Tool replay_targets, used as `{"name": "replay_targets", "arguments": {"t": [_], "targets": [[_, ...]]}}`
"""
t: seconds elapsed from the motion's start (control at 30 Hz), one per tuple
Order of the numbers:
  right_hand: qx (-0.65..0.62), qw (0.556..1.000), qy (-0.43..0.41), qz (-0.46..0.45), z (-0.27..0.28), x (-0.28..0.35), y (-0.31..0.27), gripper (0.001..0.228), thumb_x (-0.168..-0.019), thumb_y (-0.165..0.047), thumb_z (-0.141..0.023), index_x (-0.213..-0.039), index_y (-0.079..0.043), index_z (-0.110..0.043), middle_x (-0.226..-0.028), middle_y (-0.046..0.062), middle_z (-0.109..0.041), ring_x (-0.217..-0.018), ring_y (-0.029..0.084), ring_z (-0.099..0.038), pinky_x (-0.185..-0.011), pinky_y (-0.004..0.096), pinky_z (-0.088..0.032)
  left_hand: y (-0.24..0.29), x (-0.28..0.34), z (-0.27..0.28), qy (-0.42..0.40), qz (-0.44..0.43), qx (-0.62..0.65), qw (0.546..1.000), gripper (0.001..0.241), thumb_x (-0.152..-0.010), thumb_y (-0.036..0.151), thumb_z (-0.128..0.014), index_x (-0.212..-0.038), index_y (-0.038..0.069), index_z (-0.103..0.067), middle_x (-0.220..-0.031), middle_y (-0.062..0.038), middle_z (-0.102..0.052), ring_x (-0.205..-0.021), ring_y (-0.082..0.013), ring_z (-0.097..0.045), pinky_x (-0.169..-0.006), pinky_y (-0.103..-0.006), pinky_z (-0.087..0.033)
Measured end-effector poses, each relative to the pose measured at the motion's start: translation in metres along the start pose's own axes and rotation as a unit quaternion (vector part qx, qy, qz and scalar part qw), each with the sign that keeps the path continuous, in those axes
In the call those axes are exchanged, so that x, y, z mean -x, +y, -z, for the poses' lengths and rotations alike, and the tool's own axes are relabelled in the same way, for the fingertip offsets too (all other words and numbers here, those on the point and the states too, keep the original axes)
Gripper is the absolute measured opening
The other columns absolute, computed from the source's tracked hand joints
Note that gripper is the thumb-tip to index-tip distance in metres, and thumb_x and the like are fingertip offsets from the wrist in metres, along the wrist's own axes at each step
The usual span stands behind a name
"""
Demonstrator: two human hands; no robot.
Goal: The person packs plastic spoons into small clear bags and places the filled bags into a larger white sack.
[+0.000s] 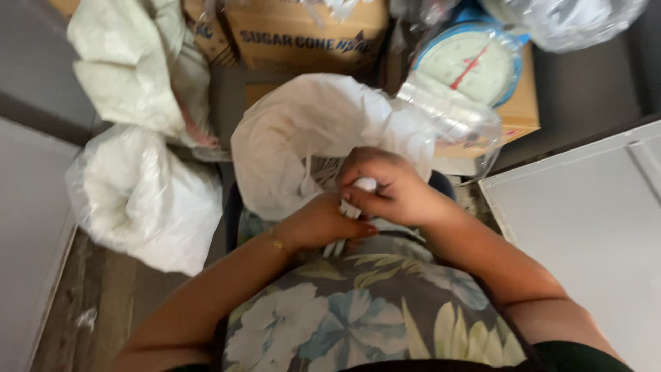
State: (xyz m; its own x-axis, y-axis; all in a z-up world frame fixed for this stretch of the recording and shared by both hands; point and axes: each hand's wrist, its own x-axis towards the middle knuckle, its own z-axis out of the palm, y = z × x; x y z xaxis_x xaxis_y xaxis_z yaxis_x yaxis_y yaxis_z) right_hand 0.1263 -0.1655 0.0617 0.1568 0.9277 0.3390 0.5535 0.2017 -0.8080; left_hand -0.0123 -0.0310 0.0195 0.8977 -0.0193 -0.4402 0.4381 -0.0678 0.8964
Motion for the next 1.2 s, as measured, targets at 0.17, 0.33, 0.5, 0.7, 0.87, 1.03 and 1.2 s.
{"name": "replay_targets", "arguments": {"t": [0.17, 0.33, 0.5, 0.7, 0.87, 1.03, 1.2], "targets": [[0.041, 0.997, -0.013, 0.062, 0.037, 0.009, -0.031, 0.046, -0.08, -0.016, -0.087, -0.12, -0.007, -0.066, -0.123, 0.014, -0.064, -0.12, 0.032, -0.062, -0.101, 0.042, -0.051, 0.019, -0.006, 0.003, 0.119, -0.221, -0.139, 0.958, 0.049, -0.077, 0.029, -0.083, -0.114, 0.003, -0.063, -0.096, -0.013, -0.076, -0.088, -0.0271, -0.076, -0.073, -0.0382, -0.059], [0.102, 0.992, 0.072, 0.011, 0.056, 0.028, -0.05, 0.06, -0.073, -0.02, -0.091, -0.124, -0.003, -0.064, -0.116, 0.011, -0.065, -0.112, 0.03, -0.062, -0.095, 0.041, -0.049, 0.075, -0.013, -0.011, 0.126, -0.166, -0.29, 0.934, 0.113, -0.077, 0.04, -0.084, -0.161, 0.01, -0.014, -0.092, -0.018, -0.073, -0.088, -0.0354, -0.072, -0.078, -0.0459, -0.055], [0.132, 0.977, 0.169, 0.013, 0.09, 0.055, -0.064, 0.026, -0.088, -0.009, -0.082, -0.111, -0.007, -0.069, -0.113, 0.009, -0.068, -0.105, 0.025, -0.069, -0.091, 0.035, -0.055, 0.132, -0.02, -0.018, 0.043, -0.397, -0.235, 0.886, 0.116, -0.082, 0.045, -0.08, -0.164, 0.005, -0.008, -0.115, -0.019, -0.072, -0.104, -0.0346, -0.071, -0.09, -0.0422, -0.056], [0.254, 0.864, 0.436, -0.007, 0.141, 0.108, -0.093, 0.024, -0.103, -0.005, -0.075, -0.116, 0.002, -0.056, -0.126, 0.009, -0.055, -0.107, 0.014, -0.06, -0.09, 0.026, -0.052, 0.194, -0.091, -0.019, 0.208, -0.568, -0.254, 0.755, 0.035, -0.107, 0.041, -0.064, -0.137, 0.022, -0.059, -0.154, -0.02, -0.052, -0.149, -0.027, -0.047, -0.125, -0.0399, -0.042], [0.506, 0.773, 0.378, 0.057, 0.19, 0.096, -0.065, 0.029, -0.101, 0.004, -0.079, -0.124, 0.004, -0.061, -0.122, 0.011, -0.059, -0.11, 0.027, -0.061, -0.094, 0.037, -0.055, 0.233, -0.189, -0.036, 0.186, -0.535, -0.256, 0.784, 0.05, -0.112, 0.048, -0.043, -0.145, 0.012, -0.057, -0.151, -0.01, -0.054, -0.148, -0.0354, -0.039, -0.123, -0.043, -0.032], [0.653, 0.705, 0.267, 0.073, 0.205, 0.059, -0.052, 0.035, -0.084, 0.001, -0.076, -0.115, -0.004, -0.062, -0.128, 0.018, -0.059, -0.111, 0.034, -0.06, -0.089, 0.04, -0.051, 0.241, -0.22, -0.038, 0.167, -0.591, -0.223, 0.757, 0.054, -0.114, 0.049, -0.036, -0.136, 0.009, -0.063, -0.14, -0.012, -0.065, -0.138, -0.0258, -0.054, -0.12, -0.0354, -0.041], [0.688, 0.699, 0.185, 0.063, 0.216, 0.028, -0.052, 0.03, -0.083, -0.006, -0.078, -0.108, -0.007, -0.062, -0.119, 0.013, -0.059, -0.105, 0.033, -0.057, -0.084, 0.041, -0.047, 0.25, -0.219, -0.028, 0.032, -0.576, 0.013, 0.817, 0.05, -0.108, 0.048, -0.047, -0.125, 0.006, -0.068, -0.116, -0.006, -0.079, -0.108, -0.0176, -0.075, -0.094, -0.0343, -0.06]]}}
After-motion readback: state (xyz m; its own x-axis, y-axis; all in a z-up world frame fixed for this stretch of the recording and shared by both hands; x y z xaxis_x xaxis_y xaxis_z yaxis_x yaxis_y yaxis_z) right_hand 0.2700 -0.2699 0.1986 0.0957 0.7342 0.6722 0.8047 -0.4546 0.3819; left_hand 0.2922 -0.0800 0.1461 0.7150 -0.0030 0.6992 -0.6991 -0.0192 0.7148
